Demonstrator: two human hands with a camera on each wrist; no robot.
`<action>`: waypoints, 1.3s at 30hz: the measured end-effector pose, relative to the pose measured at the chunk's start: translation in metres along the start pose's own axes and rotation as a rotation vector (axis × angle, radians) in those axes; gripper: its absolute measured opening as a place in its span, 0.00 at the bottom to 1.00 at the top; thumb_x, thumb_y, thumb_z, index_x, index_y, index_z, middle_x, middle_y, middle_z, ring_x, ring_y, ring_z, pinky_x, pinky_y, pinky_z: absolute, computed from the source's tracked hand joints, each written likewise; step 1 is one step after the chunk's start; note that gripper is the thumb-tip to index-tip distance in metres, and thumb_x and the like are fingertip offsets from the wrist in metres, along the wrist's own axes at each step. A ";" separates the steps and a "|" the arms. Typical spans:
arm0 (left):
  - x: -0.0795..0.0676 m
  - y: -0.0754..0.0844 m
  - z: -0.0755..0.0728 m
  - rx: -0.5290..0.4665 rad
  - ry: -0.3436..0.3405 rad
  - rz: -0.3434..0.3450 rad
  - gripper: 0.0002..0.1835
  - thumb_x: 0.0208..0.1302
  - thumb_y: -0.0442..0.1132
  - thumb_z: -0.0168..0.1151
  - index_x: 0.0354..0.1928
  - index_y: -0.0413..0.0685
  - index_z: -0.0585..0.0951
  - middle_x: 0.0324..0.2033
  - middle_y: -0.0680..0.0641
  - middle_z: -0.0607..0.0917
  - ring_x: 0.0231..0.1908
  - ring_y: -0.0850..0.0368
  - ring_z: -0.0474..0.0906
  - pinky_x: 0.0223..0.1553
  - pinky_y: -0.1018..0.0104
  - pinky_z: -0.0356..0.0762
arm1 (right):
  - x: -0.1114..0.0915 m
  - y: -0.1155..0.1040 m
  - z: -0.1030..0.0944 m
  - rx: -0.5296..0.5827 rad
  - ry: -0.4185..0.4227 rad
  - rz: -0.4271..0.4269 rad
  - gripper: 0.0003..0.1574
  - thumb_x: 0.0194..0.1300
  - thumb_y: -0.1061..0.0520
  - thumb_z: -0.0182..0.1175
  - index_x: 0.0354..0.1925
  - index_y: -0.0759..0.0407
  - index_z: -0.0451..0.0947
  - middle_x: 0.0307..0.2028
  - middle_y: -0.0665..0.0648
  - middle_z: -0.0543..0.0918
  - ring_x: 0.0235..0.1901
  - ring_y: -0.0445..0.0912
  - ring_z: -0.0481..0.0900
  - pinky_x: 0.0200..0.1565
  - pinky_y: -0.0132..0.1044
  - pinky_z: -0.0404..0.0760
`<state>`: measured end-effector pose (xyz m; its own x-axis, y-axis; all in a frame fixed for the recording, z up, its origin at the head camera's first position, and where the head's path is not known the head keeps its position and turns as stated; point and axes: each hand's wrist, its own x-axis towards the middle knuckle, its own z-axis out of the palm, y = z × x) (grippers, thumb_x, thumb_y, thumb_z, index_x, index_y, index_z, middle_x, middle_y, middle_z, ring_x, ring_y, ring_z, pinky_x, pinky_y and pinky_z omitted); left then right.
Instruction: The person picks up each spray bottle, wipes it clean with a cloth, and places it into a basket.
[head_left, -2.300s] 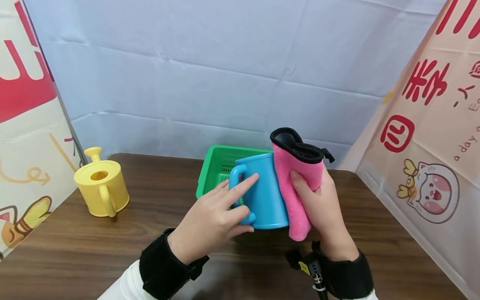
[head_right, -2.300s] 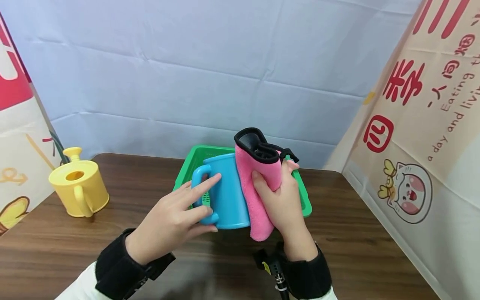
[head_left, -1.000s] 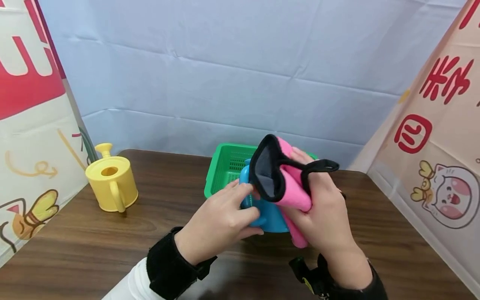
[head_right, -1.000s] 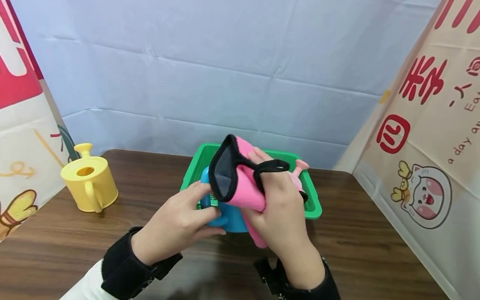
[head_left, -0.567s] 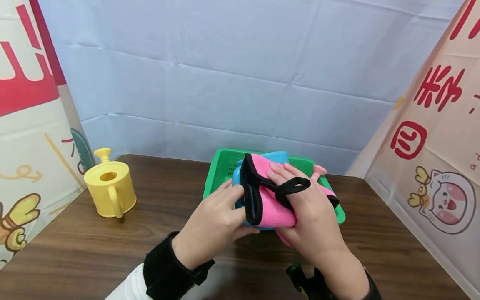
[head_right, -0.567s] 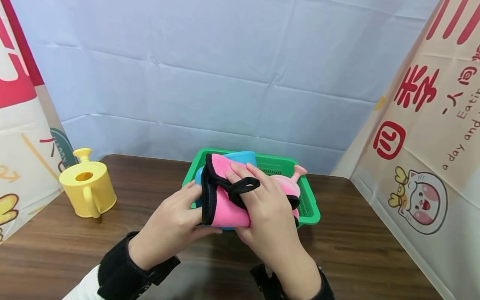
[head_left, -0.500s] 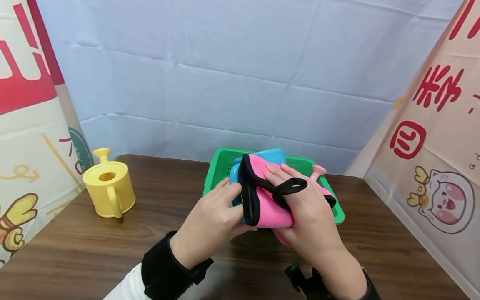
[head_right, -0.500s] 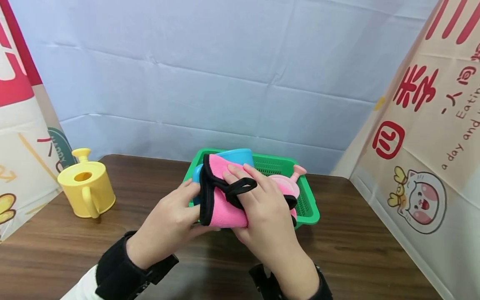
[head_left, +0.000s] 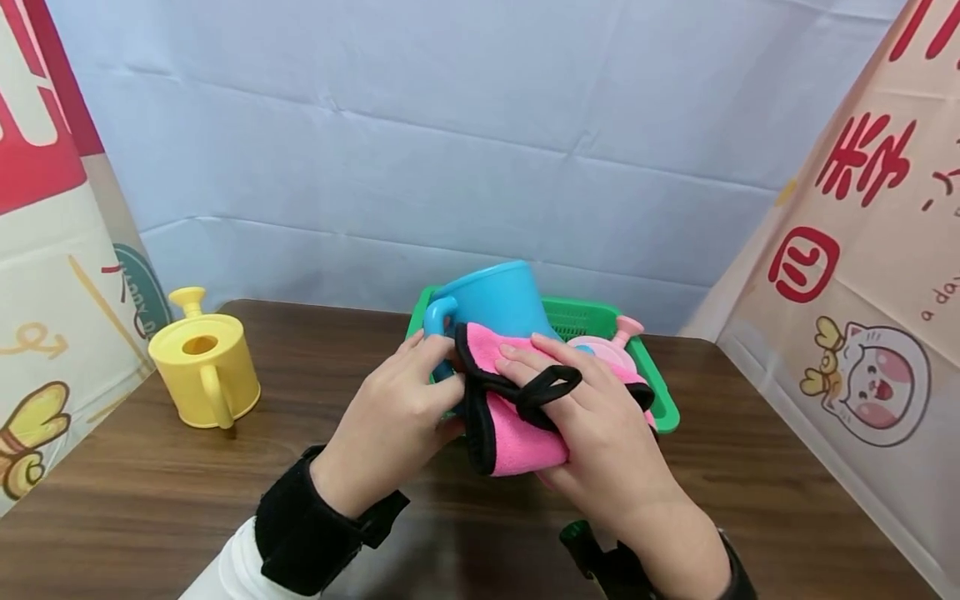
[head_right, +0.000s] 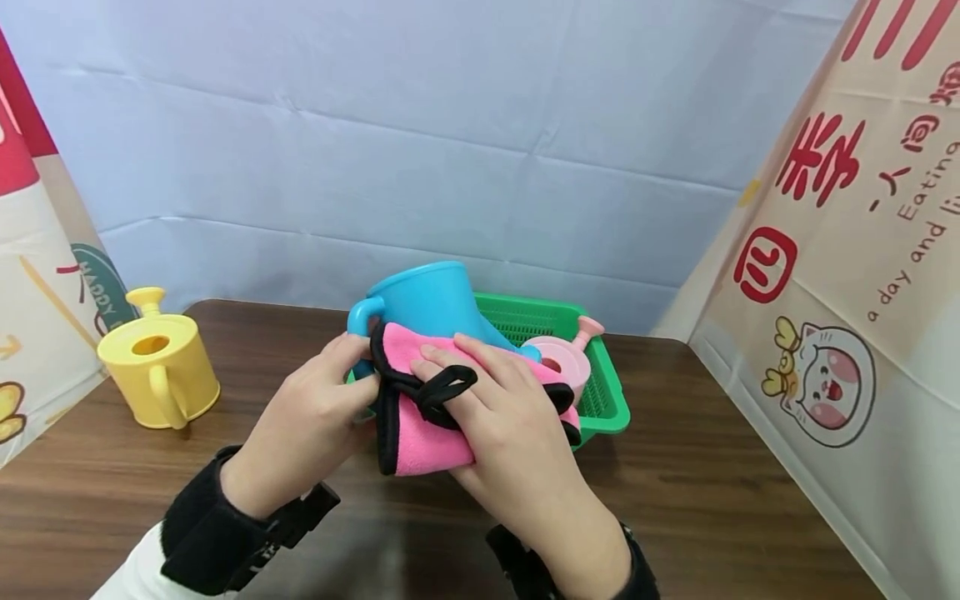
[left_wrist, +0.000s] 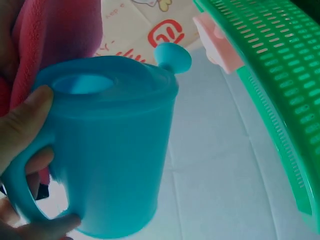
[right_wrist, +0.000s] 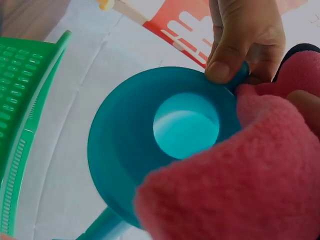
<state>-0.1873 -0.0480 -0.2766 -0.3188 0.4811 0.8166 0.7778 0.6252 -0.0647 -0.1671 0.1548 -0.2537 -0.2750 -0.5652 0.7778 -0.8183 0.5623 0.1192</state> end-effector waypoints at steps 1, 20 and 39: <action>0.000 0.000 0.000 0.002 -0.003 0.007 0.20 0.32 0.42 0.80 0.27 0.41 0.80 0.33 0.42 0.76 0.37 0.51 0.74 0.51 0.49 0.76 | 0.001 0.000 0.001 -0.008 0.008 -0.005 0.43 0.36 0.64 0.71 0.56 0.59 0.72 0.49 0.56 0.81 0.54 0.56 0.73 0.49 0.55 0.77; 0.002 0.011 0.011 -0.031 0.001 0.127 0.18 0.44 0.47 0.74 0.34 0.44 0.82 0.32 0.45 0.75 0.31 0.55 0.70 0.41 0.61 0.77 | 0.002 0.002 0.007 -0.016 0.065 0.169 0.37 0.42 0.65 0.69 0.55 0.59 0.73 0.44 0.62 0.82 0.52 0.55 0.75 0.51 0.56 0.75; 0.000 0.019 0.008 -0.009 -0.051 0.212 0.18 0.40 0.52 0.74 0.26 0.45 0.82 0.30 0.48 0.75 0.32 0.55 0.73 0.52 0.58 0.76 | 0.001 0.002 0.002 -0.014 0.159 0.187 0.27 0.61 0.50 0.59 0.55 0.62 0.72 0.50 0.62 0.79 0.54 0.55 0.73 0.54 0.58 0.71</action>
<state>-0.1768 -0.0310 -0.2820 -0.1745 0.6318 0.7553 0.8348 0.5016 -0.2268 -0.1701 0.1535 -0.2538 -0.3374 -0.3484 0.8745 -0.7533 0.6570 -0.0290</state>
